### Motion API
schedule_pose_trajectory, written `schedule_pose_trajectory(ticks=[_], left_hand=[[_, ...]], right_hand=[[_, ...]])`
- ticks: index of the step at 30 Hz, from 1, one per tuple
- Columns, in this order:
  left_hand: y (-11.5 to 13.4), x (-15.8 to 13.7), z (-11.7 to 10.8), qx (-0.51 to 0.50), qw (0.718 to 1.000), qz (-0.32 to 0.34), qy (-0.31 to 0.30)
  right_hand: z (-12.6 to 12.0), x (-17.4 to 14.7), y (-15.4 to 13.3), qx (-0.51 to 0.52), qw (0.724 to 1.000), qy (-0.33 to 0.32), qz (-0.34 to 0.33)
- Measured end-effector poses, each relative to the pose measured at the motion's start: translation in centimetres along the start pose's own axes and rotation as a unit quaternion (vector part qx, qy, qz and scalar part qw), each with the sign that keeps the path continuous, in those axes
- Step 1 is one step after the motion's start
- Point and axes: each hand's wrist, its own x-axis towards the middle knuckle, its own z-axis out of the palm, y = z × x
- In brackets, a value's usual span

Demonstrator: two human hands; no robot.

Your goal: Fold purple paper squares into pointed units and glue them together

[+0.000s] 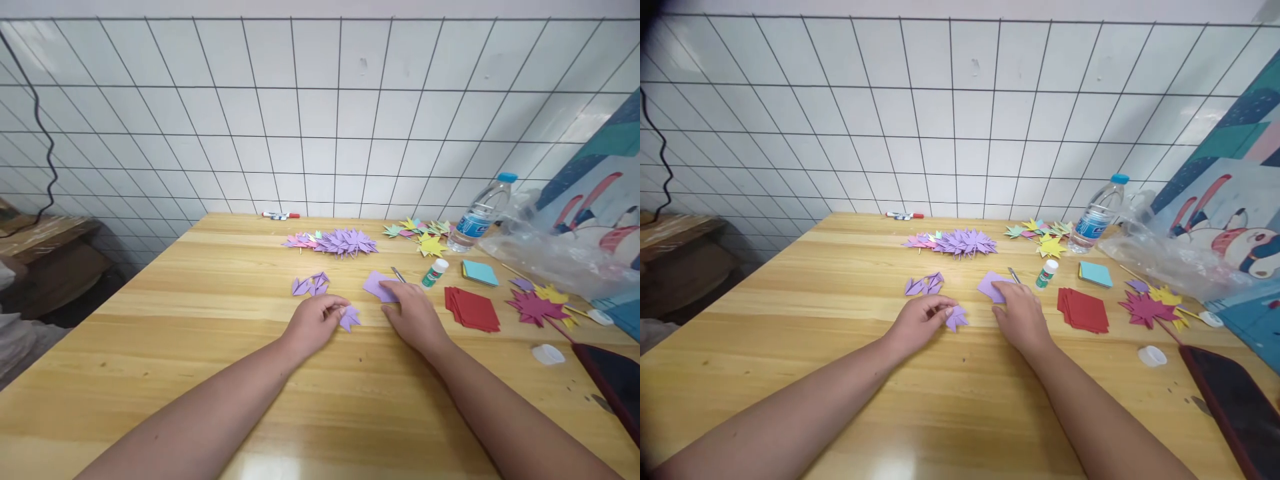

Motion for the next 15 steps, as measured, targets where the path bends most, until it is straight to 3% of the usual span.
schedule_pose_trajectory(ticks=[4, 8, 11, 13, 15], left_hand=[[0.4, -0.2, -0.4, 0.065, 0.995, 0.073, -0.003], [0.3, -0.3, -0.5, 0.008, 0.998, 0.056, 0.023], [-0.1, 0.2, -1.1, -0.122, 0.982, 0.033, 0.142], [-0.6, 0.7, -1.9, -0.204, 0.938, 0.038, 0.276], [-1.0, 1.3, -2.6, -0.249, 0.9, 0.033, 0.357]], right_hand=[[-0.1, 0.0, 0.2, -0.055, 0.997, -0.016, 0.047], [-0.6, 0.0, -0.2, -0.106, 0.993, -0.027, 0.052], [-1.0, -0.1, -0.6, -0.139, 0.99, -0.012, 0.02], [-1.2, -0.2, -0.9, -0.152, 0.988, -0.004, 0.005], [-1.3, -0.2, -1.1, -0.161, 0.987, -0.002, -0.003]])
